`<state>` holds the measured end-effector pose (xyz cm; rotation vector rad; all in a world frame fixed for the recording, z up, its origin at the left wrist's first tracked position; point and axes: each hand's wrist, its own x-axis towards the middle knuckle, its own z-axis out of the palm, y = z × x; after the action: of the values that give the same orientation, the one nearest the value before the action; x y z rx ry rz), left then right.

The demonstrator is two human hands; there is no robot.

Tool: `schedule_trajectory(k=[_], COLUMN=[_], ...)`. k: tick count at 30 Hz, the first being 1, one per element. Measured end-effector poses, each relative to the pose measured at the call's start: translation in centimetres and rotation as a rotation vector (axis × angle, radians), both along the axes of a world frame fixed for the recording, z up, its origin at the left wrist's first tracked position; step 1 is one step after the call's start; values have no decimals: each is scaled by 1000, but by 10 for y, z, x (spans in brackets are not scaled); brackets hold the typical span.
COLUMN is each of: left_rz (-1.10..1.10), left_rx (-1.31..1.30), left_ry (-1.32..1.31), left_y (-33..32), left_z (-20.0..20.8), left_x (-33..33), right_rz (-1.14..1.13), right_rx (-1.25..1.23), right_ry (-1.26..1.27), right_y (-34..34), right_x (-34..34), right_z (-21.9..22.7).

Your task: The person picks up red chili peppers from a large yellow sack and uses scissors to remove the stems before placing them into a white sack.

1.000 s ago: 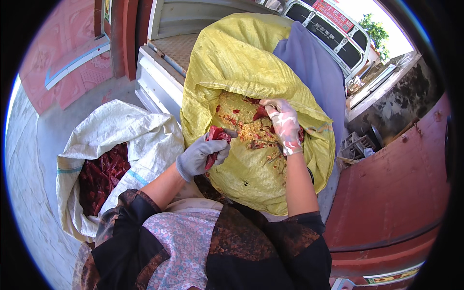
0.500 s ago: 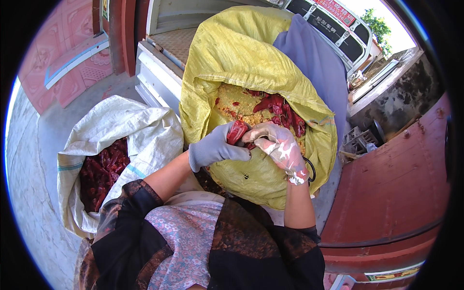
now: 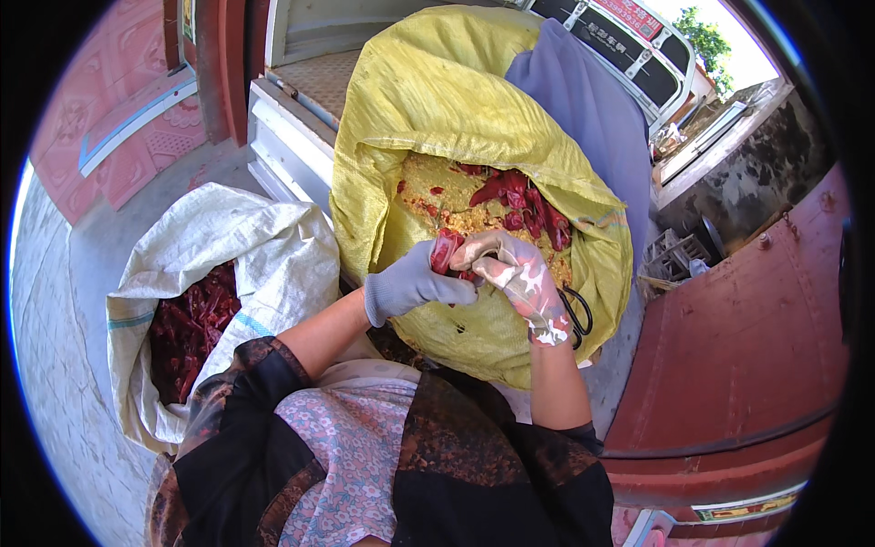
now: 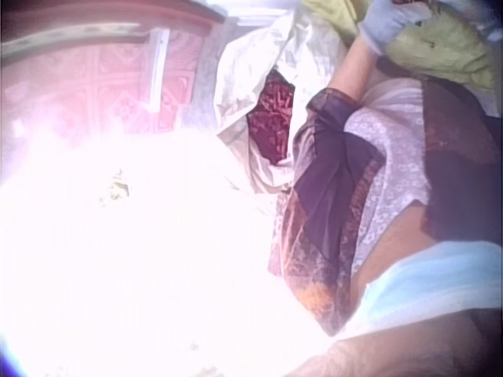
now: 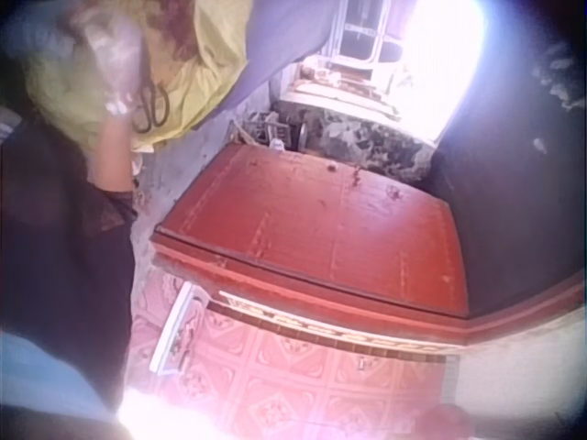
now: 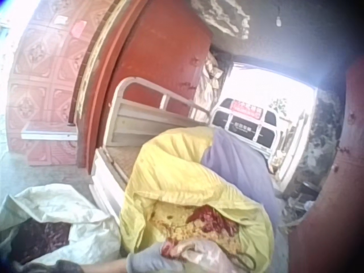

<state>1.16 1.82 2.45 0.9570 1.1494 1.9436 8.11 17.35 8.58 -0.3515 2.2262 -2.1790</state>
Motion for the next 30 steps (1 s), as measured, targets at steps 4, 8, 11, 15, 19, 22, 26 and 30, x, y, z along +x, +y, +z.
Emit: schedule_trajectory(k=[4,8,11,15,19,22,26,30], left_rz=[54,100,102,120,181,231,201,244], left_rx=[-94,-81,-52,-60,-7,68,37,-2], left_ry=[9,78,-24,-62,-32,-36,-58,-46], left_y=[0,0,-4,-1,4,10,7,11], left_z=[2,-4,-7,-17,-19,-20,-16,-27], left_x=[4,2,5,4,9,12,14,10], right_rz=[-127,-313,-405,-491,-534,-587,-523,-383], right_rx=[456,252,179,87,-184,-199,-539,-714], right_ry=[330,321,423,432,258,-7,-163,-233], right_y=[2,-16,-22,-32,-36,-29,-25,-17], right_x=[-3,12,12,12,10,12,9,8], right_z=[-13,-15,-33,-40,-41,-39,-46,-50])
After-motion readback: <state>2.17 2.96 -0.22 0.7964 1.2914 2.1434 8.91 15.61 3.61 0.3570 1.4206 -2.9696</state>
